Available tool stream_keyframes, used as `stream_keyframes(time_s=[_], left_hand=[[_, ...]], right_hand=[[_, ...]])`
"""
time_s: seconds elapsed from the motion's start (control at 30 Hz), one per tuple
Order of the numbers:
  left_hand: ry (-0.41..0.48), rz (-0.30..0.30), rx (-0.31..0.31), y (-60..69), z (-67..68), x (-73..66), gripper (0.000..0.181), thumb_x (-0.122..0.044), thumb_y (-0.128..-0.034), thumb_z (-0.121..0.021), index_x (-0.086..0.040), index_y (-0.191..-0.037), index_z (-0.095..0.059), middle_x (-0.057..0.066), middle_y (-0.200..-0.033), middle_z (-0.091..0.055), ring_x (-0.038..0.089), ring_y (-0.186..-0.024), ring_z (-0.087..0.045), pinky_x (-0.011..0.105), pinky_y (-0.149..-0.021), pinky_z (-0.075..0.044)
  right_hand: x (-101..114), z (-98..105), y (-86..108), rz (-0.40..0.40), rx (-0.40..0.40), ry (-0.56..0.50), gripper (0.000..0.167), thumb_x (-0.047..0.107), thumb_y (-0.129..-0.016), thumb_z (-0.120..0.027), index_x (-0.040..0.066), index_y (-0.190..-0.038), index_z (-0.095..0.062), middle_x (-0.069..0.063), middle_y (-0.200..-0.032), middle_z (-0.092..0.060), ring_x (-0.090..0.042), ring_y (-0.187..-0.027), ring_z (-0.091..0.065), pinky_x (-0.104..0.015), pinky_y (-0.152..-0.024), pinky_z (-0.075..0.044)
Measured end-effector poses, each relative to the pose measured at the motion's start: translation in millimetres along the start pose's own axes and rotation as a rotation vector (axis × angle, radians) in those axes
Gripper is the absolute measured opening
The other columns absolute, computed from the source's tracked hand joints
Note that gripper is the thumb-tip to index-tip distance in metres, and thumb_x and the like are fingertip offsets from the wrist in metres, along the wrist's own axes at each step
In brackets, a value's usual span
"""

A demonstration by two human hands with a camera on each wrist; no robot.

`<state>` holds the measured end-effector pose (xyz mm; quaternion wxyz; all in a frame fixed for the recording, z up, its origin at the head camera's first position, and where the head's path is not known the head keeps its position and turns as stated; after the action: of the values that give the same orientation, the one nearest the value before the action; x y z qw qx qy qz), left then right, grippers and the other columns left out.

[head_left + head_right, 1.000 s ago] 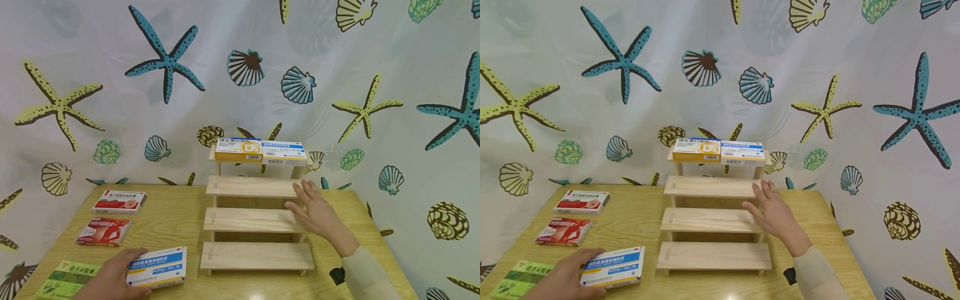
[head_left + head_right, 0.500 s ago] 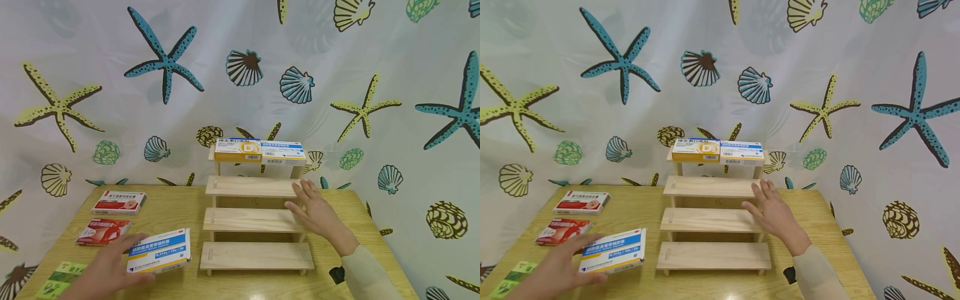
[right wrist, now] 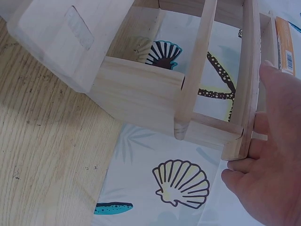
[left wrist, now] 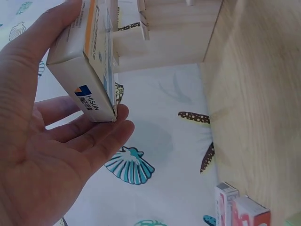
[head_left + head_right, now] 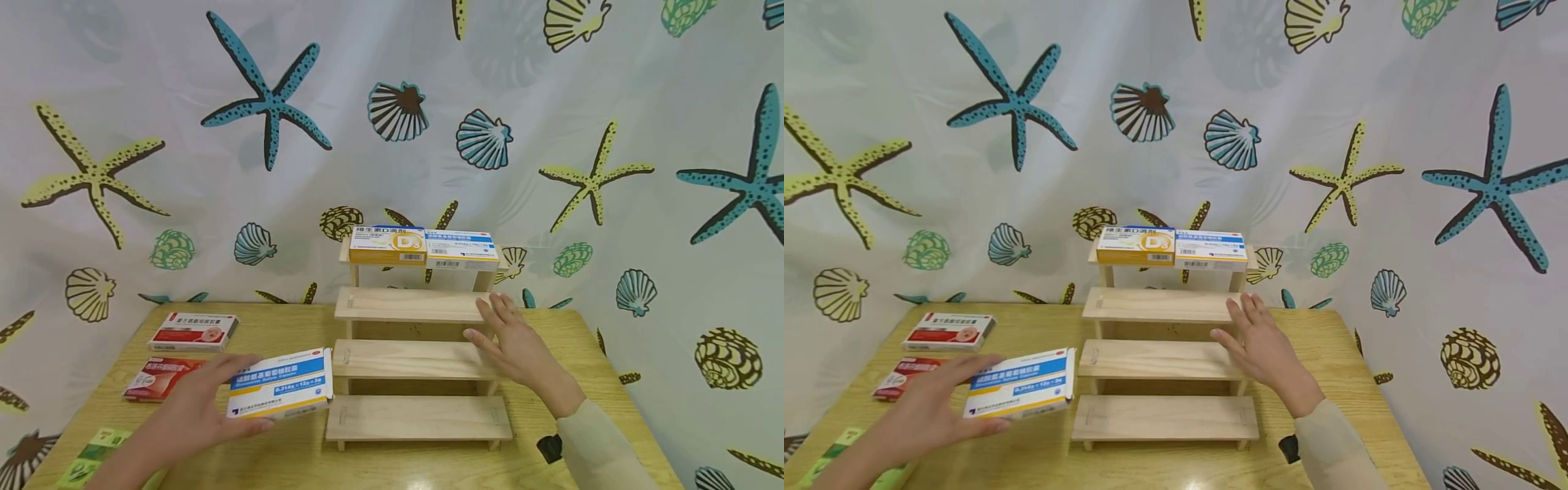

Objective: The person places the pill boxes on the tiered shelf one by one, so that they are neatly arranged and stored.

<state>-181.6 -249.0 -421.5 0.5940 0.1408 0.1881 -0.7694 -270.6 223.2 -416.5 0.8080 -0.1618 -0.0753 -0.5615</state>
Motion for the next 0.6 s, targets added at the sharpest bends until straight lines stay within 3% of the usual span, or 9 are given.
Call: stream_keyframes(time_s=[0.2,0.43,0.6], left_hand=[[0.03,-0.063,-0.034,-14.0,6.8,-14.4,0.103,-0.076,-0.0682,-0.086,-0.015,-0.147,-0.06,0.015,-0.14,-0.064,0.037,-0.116,-0.063,0.059,-0.088,-0.057],[0.027,-0.135,-0.095,-31.1,13.1,-27.3,0.096,-0.066,-0.0713,-0.09,-0.01,-0.144,-0.063,0.014,-0.136,-0.066,0.029,-0.107,-0.063,0.045,-0.081,-0.052],[0.013,-0.125,-0.095,-43.8,14.9,-38.1,0.097,-0.07,-0.0733,-0.087,-0.009,-0.145,-0.062,0.017,-0.144,-0.062,0.037,-0.117,-0.061,0.06,-0.088,-0.054]], right_hand=[[-1,-1,0.2,-0.004,0.004,0.004,0.076,0.05,-0.108,-0.054,0.002,-0.164,-0.033,-0.028,-0.171,-0.024,-0.049,-0.16,-0.018,-0.067,-0.124,-0.029],[0,-1,-0.4,-0.008,0.007,0.008,0.076,0.05,-0.108,-0.054,0.002,-0.164,-0.033,-0.028,-0.171,-0.023,-0.048,-0.16,-0.017,-0.066,-0.125,-0.028],[0,0,0.0,-0.012,0.009,0.003,0.077,0.051,-0.108,-0.054,0.003,-0.164,-0.033,-0.027,-0.171,-0.023,-0.048,-0.16,-0.018,-0.067,-0.125,-0.028]])
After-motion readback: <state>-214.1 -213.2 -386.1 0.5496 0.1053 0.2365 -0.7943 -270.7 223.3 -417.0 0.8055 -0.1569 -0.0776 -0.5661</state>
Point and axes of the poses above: each hand's wrist, its own y-axis away from the middle knuckle, its own z-axis out of the back of the hand, x = y × z, the point moved 3 cm from there along -y, towards the middle knuckle
